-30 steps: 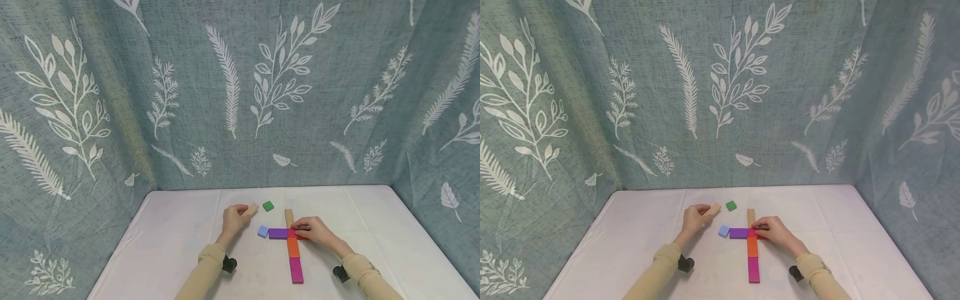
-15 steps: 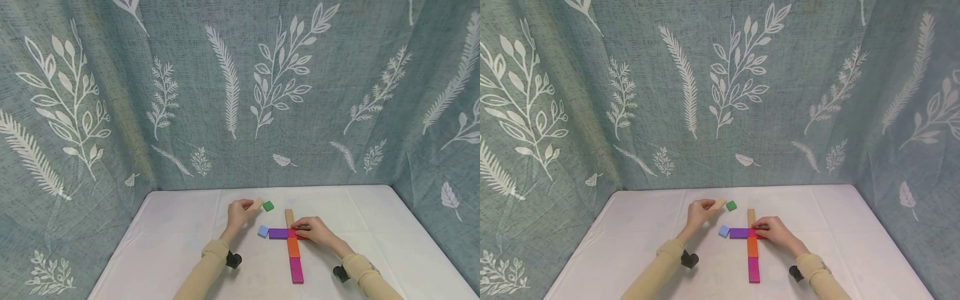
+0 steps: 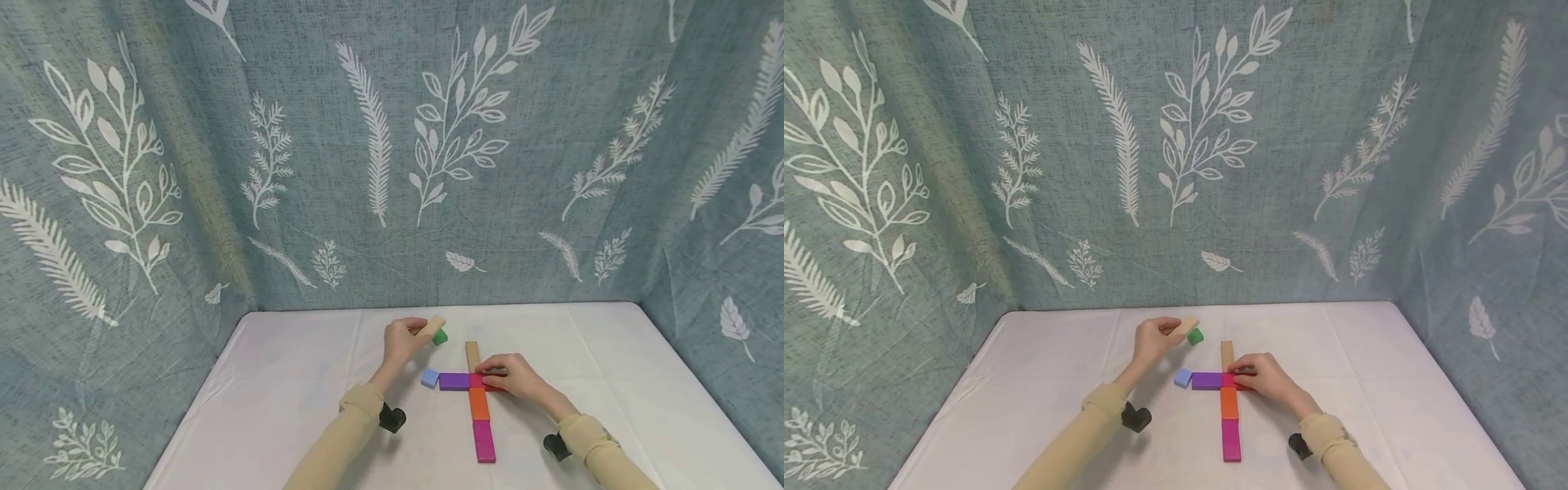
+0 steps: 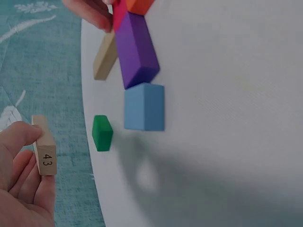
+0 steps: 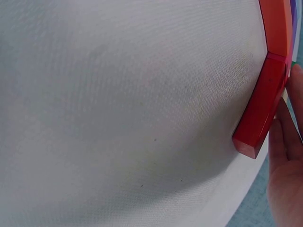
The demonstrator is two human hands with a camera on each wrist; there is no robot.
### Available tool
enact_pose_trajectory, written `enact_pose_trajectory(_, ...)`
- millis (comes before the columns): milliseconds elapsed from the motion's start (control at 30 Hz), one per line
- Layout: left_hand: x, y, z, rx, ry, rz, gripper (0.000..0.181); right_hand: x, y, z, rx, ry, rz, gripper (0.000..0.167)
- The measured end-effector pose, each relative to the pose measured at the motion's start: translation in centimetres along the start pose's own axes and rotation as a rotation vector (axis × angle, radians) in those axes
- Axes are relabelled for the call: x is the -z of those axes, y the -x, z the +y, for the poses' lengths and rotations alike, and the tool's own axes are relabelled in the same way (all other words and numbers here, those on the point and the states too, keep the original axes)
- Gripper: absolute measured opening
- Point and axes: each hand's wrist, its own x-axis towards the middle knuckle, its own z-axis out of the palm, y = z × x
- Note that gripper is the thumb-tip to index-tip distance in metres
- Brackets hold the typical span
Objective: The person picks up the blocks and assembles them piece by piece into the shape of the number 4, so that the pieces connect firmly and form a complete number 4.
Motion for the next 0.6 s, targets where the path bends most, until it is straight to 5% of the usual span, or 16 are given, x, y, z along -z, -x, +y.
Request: enact_pose_trajectory(600,-1.3,0.1,1.3,0.046,0.002,-0.033,0.027,0.1,0.0,0.0,-0.004,-0.002,-0.005,0.021)
